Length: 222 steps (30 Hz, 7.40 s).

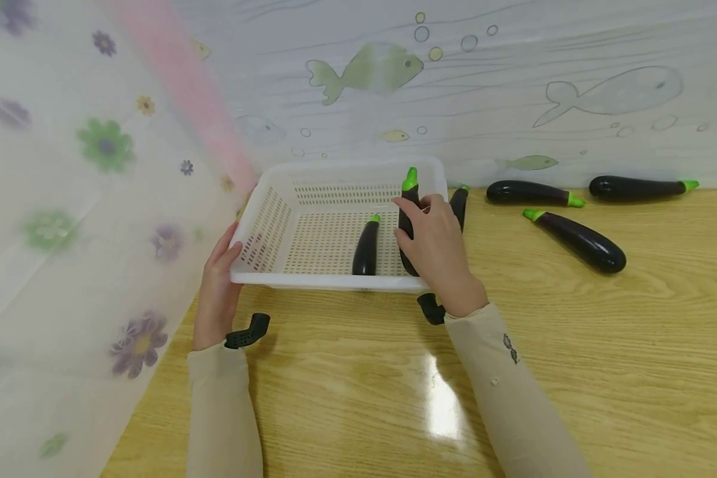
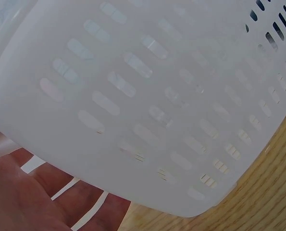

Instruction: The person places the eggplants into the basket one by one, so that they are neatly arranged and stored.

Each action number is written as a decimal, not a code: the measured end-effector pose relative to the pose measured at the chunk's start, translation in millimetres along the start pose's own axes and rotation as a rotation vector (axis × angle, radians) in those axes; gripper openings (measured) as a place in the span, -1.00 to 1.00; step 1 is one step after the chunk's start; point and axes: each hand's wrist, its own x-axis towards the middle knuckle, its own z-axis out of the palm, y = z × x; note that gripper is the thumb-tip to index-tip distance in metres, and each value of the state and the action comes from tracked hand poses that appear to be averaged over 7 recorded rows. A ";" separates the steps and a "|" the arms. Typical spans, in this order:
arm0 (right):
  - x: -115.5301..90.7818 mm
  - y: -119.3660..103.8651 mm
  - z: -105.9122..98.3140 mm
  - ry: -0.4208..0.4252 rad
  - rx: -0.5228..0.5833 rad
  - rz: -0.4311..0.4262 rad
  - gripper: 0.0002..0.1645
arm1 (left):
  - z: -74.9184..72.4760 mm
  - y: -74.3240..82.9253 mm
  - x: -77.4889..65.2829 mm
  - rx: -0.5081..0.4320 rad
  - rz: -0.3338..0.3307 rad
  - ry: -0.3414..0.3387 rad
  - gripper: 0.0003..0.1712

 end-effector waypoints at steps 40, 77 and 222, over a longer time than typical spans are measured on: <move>-1.6 4.3 -4.0 -0.145 -0.115 0.150 -0.58 | 3.0 1.8 -1.0 0.006 0.016 -0.014 -0.48; 8.4 34.7 -22.2 -0.351 0.125 0.029 -0.59 | 4.6 1.7 -2.1 -0.012 0.010 -0.008 -0.47; -0.3 94.1 -13.5 -0.108 0.770 0.699 -0.03 | 3.6 4.1 -0.6 -0.042 0.003 -0.018 -0.44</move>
